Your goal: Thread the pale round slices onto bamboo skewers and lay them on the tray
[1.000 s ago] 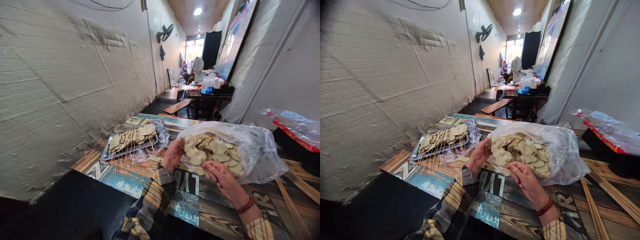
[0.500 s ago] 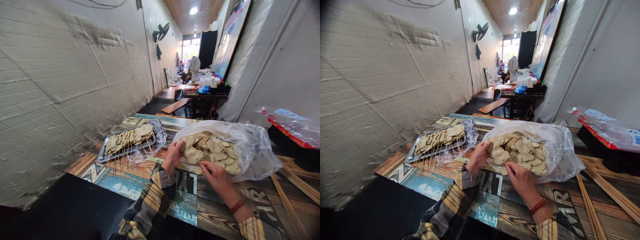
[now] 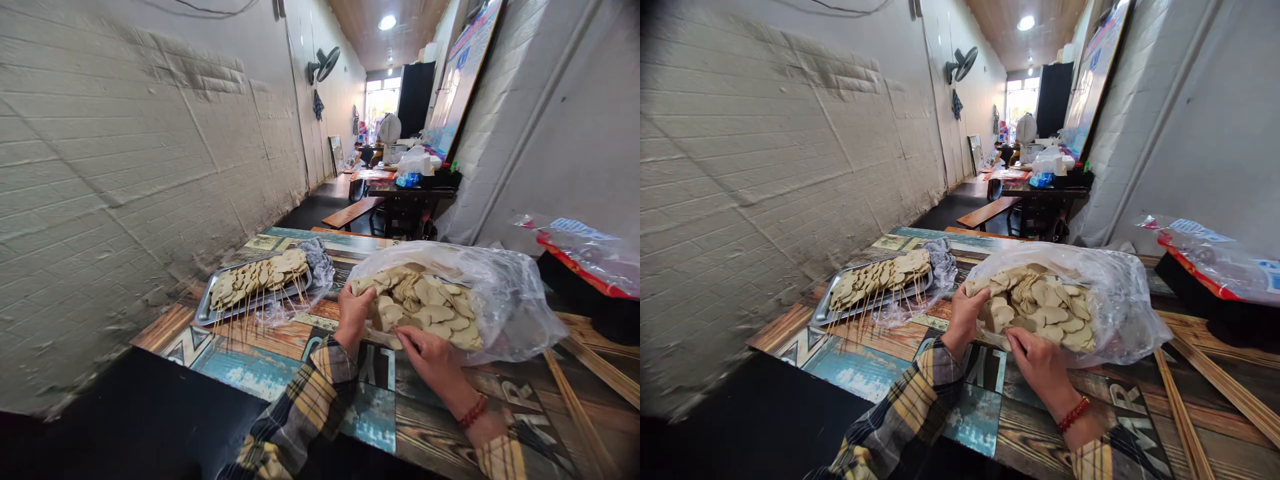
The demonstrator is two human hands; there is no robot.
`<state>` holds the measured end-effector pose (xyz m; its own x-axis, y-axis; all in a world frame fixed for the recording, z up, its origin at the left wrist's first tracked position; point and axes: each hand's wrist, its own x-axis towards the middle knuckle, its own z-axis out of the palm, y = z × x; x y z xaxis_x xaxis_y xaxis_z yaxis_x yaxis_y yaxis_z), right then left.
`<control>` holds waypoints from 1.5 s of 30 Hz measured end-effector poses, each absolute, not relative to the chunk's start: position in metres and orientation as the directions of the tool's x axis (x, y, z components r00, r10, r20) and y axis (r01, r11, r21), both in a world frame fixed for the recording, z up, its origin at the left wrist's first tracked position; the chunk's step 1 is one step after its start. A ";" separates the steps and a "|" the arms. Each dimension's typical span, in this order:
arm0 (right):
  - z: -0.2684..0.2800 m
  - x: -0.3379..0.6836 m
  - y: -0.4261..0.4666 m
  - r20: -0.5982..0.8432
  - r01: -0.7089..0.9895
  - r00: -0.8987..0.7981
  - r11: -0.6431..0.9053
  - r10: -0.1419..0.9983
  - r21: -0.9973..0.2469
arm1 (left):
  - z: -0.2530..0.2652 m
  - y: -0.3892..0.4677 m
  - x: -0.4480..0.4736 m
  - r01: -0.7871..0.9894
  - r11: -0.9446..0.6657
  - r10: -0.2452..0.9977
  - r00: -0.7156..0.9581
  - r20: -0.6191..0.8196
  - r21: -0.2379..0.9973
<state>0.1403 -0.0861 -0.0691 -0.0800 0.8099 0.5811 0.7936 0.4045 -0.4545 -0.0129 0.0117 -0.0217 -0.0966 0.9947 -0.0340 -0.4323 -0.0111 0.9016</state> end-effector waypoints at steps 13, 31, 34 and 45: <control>-0.067 0.145 -0.081 0.570 0.746 0.030 0.361 0.821 -0.559 | -0.011 0.010 -0.019 -0.600 0.263 0.959 0.246 -0.138 0.755; -0.066 0.142 -0.087 0.604 0.874 -0.179 0.408 0.777 -0.265 | -0.014 0.004 -0.008 -0.539 0.140 0.985 -0.012 -0.174 0.830; -0.065 0.142 -0.087 0.604 0.872 -0.196 0.419 0.772 -0.253 | -0.013 0.005 -0.009 -0.567 0.163 0.985 0.053 -0.162 0.807; -0.066 0.143 -0.083 0.571 0.782 -0.034 0.377 0.820 -0.496 | -0.010 0.007 -0.017 -0.595 0.325 0.936 0.313 -0.161 0.736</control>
